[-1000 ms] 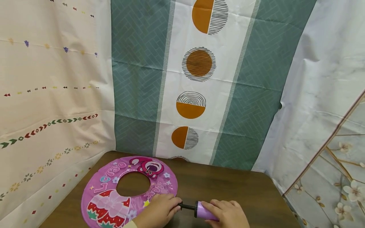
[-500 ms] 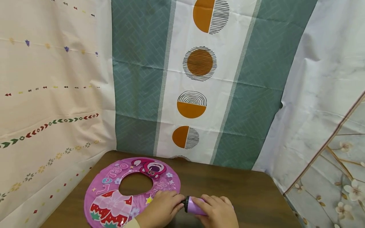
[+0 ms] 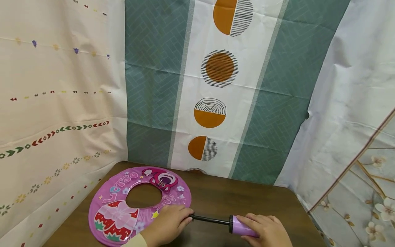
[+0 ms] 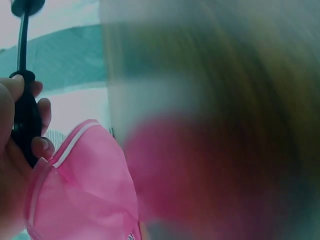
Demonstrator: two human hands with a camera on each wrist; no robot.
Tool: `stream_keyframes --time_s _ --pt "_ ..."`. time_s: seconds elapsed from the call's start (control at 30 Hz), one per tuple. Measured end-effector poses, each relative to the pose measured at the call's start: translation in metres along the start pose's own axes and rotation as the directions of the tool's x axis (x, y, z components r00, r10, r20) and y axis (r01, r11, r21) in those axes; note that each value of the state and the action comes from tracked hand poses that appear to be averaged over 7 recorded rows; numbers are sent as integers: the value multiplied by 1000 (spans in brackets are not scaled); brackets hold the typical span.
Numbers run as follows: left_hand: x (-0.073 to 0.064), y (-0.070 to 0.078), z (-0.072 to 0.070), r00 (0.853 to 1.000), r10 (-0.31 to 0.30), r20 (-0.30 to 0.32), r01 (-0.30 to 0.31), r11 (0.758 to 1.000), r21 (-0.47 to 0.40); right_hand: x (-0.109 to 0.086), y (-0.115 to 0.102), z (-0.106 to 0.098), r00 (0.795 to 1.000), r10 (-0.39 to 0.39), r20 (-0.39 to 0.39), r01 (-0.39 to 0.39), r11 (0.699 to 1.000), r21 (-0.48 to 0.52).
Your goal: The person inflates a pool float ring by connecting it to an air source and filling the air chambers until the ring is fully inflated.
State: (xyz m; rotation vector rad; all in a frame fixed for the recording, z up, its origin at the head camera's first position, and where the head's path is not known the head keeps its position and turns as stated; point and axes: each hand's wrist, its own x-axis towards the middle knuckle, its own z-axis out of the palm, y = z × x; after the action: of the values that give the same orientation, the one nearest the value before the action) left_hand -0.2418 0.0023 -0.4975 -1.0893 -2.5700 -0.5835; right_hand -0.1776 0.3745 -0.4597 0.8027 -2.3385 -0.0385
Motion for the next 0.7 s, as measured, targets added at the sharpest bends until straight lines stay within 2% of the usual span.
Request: stream_keyframes --time_s 0.13,0.23,0.3,0.5,0.7 --pt "-1 -4 2 999 -22 27 22 1000 -21 -7 12 -4 1000 -18 -3 18 1000 -11" --pt "-1 -2 1 996 -52 71 55 998 -30 -9 10 -2 999 -32 -9 32 998 -56" --pt "-2 2 0 995 -53 83 55 998 -29 -7 3 1 999 -32 -7 31 997 -70" --pt "2 21 5 998 54 13 -54 998 12 13 -37 14 999 -45 -16 44 996 -77" --pt "8 28 10 996 78 -53 -74 994 86 31 -68 29 996 -6 -87 -3 995 -97"
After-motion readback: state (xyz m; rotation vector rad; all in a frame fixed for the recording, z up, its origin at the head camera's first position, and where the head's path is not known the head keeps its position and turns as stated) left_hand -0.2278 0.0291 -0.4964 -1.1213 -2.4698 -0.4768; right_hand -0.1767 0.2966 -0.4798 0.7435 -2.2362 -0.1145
